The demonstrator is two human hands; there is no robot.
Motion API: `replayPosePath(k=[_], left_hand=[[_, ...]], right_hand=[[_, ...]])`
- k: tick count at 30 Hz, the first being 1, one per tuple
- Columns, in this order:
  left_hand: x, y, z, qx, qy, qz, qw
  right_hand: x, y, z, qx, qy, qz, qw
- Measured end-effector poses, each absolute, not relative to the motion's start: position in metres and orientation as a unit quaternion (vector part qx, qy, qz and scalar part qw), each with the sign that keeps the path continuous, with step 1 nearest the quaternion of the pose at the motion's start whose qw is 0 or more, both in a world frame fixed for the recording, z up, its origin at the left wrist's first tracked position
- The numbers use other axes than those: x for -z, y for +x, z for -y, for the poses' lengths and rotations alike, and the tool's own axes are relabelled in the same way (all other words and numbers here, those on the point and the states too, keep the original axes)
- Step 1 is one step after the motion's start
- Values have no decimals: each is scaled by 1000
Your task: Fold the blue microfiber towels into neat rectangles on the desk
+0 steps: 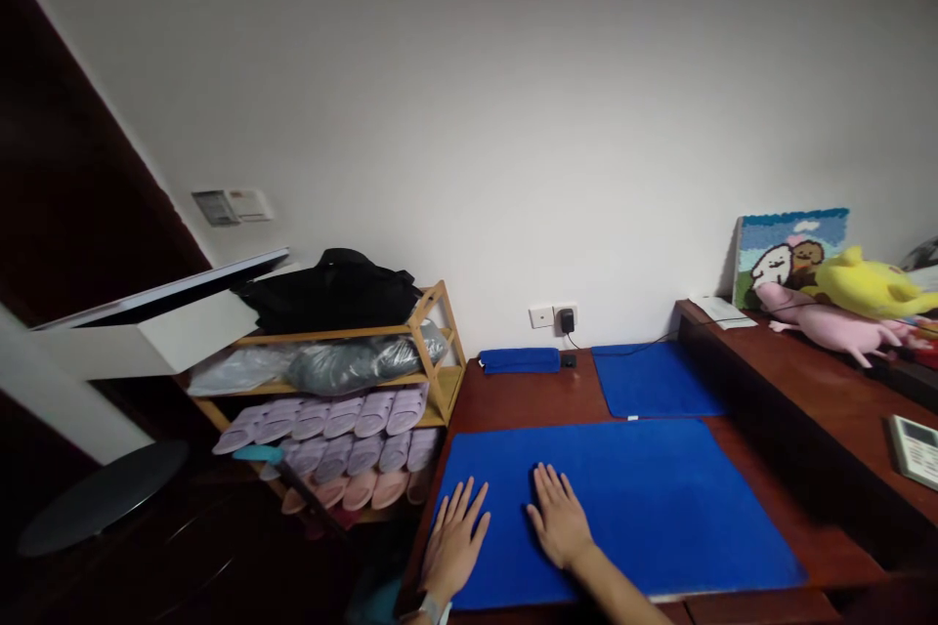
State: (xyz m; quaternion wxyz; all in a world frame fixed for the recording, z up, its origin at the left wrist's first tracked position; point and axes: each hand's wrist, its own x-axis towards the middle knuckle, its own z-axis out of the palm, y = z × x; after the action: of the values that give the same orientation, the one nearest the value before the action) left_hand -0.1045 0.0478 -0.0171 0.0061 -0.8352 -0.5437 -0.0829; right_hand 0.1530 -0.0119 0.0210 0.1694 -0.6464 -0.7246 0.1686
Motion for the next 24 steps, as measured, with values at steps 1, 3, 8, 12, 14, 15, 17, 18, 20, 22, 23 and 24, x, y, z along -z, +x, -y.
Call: replayPosePath(k=[1, 3, 8, 12, 14, 15, 17, 18, 20, 22, 23, 24], left_hand=[[16, -105, -47, 83, -834, 546, 7], [14, -105, -48, 85, -834, 545, 7], [15, -105, -50, 98, -836, 539, 9], [18, -104, -51, 103, -833, 543, 5], [17, -103, -51, 102, -833, 544, 1], [17, -103, -51, 101, -832, 545, -2], [17, -102, -51, 102, -832, 545, -8], [17, -103, -52, 106, -832, 544, -11], [17, -105, -53, 122, -833, 539, -15], [19, -109, -55, 146, -832, 536, -15], [19, -112, -56, 158, -829, 536, -13], [19, -116, -56, 169, -826, 538, -9]], right_hand=[[-21, 143, 8, -174, -645, 727, 158], [-18, 137, 4, -178, -645, 729, 142], [5, 218, 20, -143, -699, 685, 149], [29, 355, 64, -92, -783, 596, 154], [43, 424, 88, -83, -813, 556, 151], [50, 454, 99, -61, -824, 536, 175], [66, 498, 114, -33, -833, 505, 221], [73, 512, 119, -26, -832, 497, 243], [81, 525, 122, -24, -827, 491, 272], [81, 522, 122, -20, -821, 493, 288], [79, 515, 122, -12, -817, 495, 294], [75, 505, 121, -2, -813, 499, 301]])
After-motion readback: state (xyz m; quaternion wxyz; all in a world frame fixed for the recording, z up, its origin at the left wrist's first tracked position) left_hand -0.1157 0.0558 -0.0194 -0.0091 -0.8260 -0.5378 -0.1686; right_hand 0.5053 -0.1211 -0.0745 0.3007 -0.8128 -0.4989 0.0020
